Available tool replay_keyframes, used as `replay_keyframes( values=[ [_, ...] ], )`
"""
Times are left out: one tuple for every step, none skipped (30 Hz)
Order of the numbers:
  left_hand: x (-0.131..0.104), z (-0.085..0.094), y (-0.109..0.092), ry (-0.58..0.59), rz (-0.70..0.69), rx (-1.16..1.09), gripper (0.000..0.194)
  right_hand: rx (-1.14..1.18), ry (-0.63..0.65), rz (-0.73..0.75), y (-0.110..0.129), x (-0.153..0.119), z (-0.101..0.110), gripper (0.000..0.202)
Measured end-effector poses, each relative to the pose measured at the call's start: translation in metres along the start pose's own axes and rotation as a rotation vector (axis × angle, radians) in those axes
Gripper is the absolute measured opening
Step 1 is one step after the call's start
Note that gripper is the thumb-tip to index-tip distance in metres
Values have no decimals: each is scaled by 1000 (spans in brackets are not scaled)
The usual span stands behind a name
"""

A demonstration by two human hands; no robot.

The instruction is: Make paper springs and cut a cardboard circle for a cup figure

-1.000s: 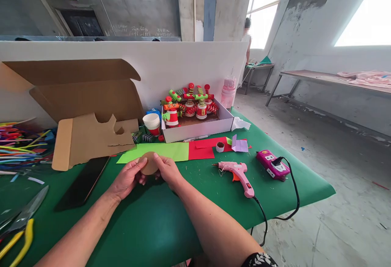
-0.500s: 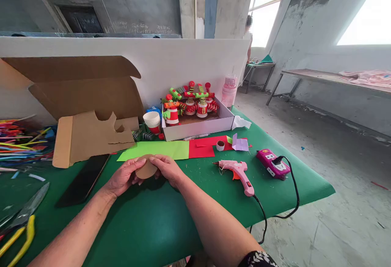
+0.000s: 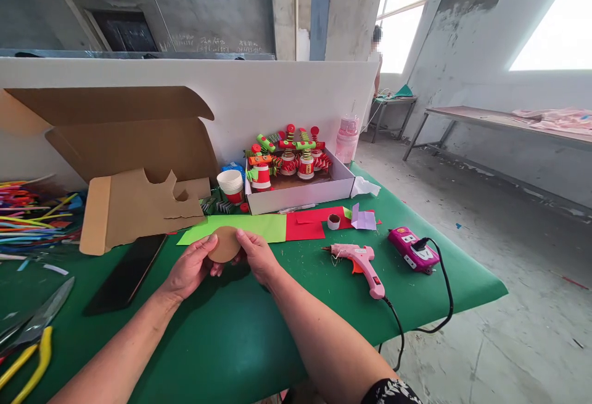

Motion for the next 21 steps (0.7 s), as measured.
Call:
replay_keyframes(
  values=[
    [0, 0, 0, 5, 3, -9, 50, 11, 11, 1, 0, 0, -1, 61],
    [1, 0, 1, 9, 5, -14, 50, 15, 21, 3, 1, 0, -1, 59],
    [1, 2, 1, 12, 8, -14, 50, 12, 34, 2, 1, 0, -1, 58],
    [2, 4, 1, 15, 12, -7, 51, 3, 52, -7, 1, 0, -1, 56],
    [2, 6, 1, 21, 22, 12, 51, -9, 73, -22, 1, -1, -2, 54],
    [3, 8, 2, 34, 40, 41, 50, -23, 98, -43, 0, -1, -3, 51],
    [4, 10, 3, 50, 64, 73, 50, -34, 128, -68, -1, -2, -4, 48],
    [4, 12, 4, 61, 84, 96, 50, -38, 154, -88, -2, -3, -5, 46],
    [4, 14, 5, 67, 93, 104, 51, -34, 167, -95, -2, -4, -6, 45],
    [4, 14, 4, 66, 86, 96, 52, -20, 162, -89, -2, -4, -6, 44],
    [4, 14, 3, 58, 65, 79, 53, 1, 146, -75, -1, -4, -6, 45],
    [4, 13, 1, 44, 32, 62, 53, 24, 126, -60, 0, -4, -6, 47],
    [4, 13, -2, 24, -4, 57, 51, 46, 107, -49, 0, -4, -6, 49],
    [3, 12, -4, 3, -39, 69, 49, 59, 98, -45, 0, -4, -6, 52],
    [3, 11, -6, -19, -69, 93, 47, 59, 101, -50, -1, -4, -7, 56],
    [2, 11, -8, -44, -96, 122, 45, 49, 102, -55, -2, -4, -8, 58],
    [2, 12, -9, -61, -116, 149, 45, 32, 97, -58, -3, -4, -8, 57],
    [2, 12, -10, -64, -122, 171, 45, 9, 87, -57, -3, -3, -7, 54],
    [2, 11, -10, -51, -114, 187, 46, -13, 76, -52, -3, -3, -6, 51],
    [1, 10, -9, -28, -93, 194, 47, -31, 69, -46, -3, -3, -5, 49],
    [1, 9, -8, -4, -65, 192, 48, -37, 68, -39, -2, -3, -4, 49]
  ],
)
Point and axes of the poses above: each hand's wrist, its own x-axis towards the middle knuckle, its own z-axis out of the back of the hand, y = z × x, the point moved 7 cm from there along x, towards the middle knuckle, and after that the axes turned 6 degrees about z, right-handed, at the moved point
